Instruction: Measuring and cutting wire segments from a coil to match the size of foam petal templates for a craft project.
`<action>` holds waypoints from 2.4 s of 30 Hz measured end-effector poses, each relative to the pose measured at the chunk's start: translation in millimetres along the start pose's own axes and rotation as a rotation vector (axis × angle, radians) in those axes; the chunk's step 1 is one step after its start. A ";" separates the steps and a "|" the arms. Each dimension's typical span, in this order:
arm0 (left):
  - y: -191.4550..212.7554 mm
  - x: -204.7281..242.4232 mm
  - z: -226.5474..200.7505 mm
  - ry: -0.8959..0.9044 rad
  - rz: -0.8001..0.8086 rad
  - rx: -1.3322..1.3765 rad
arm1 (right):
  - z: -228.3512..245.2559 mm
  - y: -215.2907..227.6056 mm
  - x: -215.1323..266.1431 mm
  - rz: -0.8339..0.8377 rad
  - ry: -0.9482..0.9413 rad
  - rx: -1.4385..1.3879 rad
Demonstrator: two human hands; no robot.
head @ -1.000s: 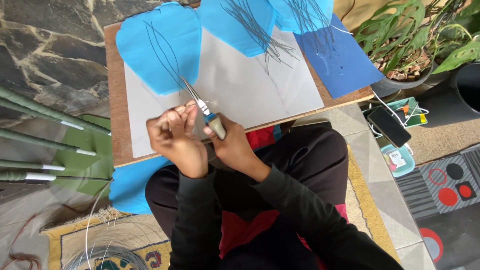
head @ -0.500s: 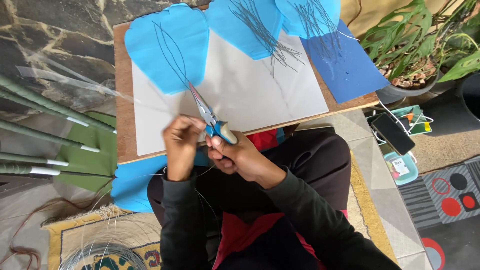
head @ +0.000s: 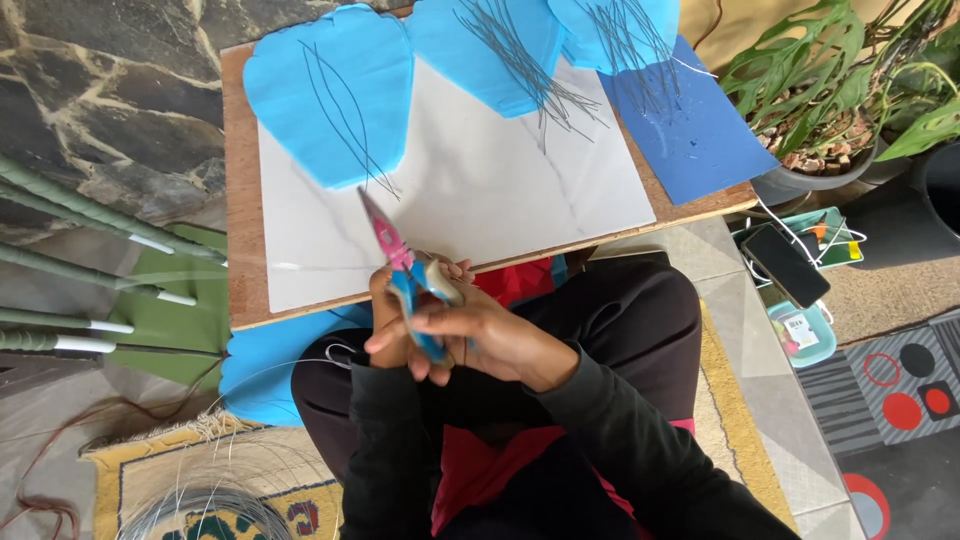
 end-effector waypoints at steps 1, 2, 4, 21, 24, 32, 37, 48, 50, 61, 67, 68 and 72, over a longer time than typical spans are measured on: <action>3.9 11.3 16.4 -0.039 0.044 -0.023 | -7.2 -0.7 -1.0 0.052 -0.029 0.028; 4.6 10.9 15.7 -0.042 0.044 -0.025 | -4.4 -3.1 1.1 0.055 -0.028 0.030; 7.4 11.0 14.9 -0.034 0.023 -0.055 | 5.0 -7.5 5.6 0.049 0.024 0.066; 0.6 5.6 -47.2 0.057 -0.122 -0.049 | 84.1 56.5 11.0 -0.400 0.389 1.232; -6.2 8.1 -49.4 0.078 -0.075 -0.036 | 92.0 70.3 -1.8 -0.564 0.499 1.730; -14.0 10.5 -38.2 0.108 -0.019 -0.007 | 80.3 70.6 -23.0 -0.616 0.522 2.215; -15.5 12.8 -30.8 0.200 -0.001 -0.052 | 78.7 69.1 -23.9 -0.634 0.556 2.265; -12.7 15.0 -23.0 0.236 0.005 -0.076 | 84.8 24.5 -11.1 -0.624 0.653 2.099; -14.0 15.8 -21.0 0.244 0.004 -0.085 | 80.4 15.4 -12.0 -0.546 0.645 1.853; 0.2 32.3 -39.2 0.285 -0.116 -0.263 | 30.0 14.6 -52.6 -0.307 0.305 1.303; 23.7 49.1 -15.9 0.467 -0.255 0.196 | 21.1 17.3 -77.7 -0.390 0.244 1.201; 27.2 50.9 -14.3 0.468 -0.262 0.202 | 18.7 17.4 -81.4 -0.385 0.235 1.204; 37.8 55.4 -11.0 0.444 -0.278 0.283 | 9.3 27.7 -90.6 -0.425 0.200 1.054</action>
Point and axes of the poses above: each hand's wrist, its own x-axis away from the middle knuckle, its own y-axis out of the back of the hand, z = x × y, the point moved 8 cm from there along -x, towards the middle knuckle, and after that the axes turned 5 degrees about z, right-handed, at the moved point
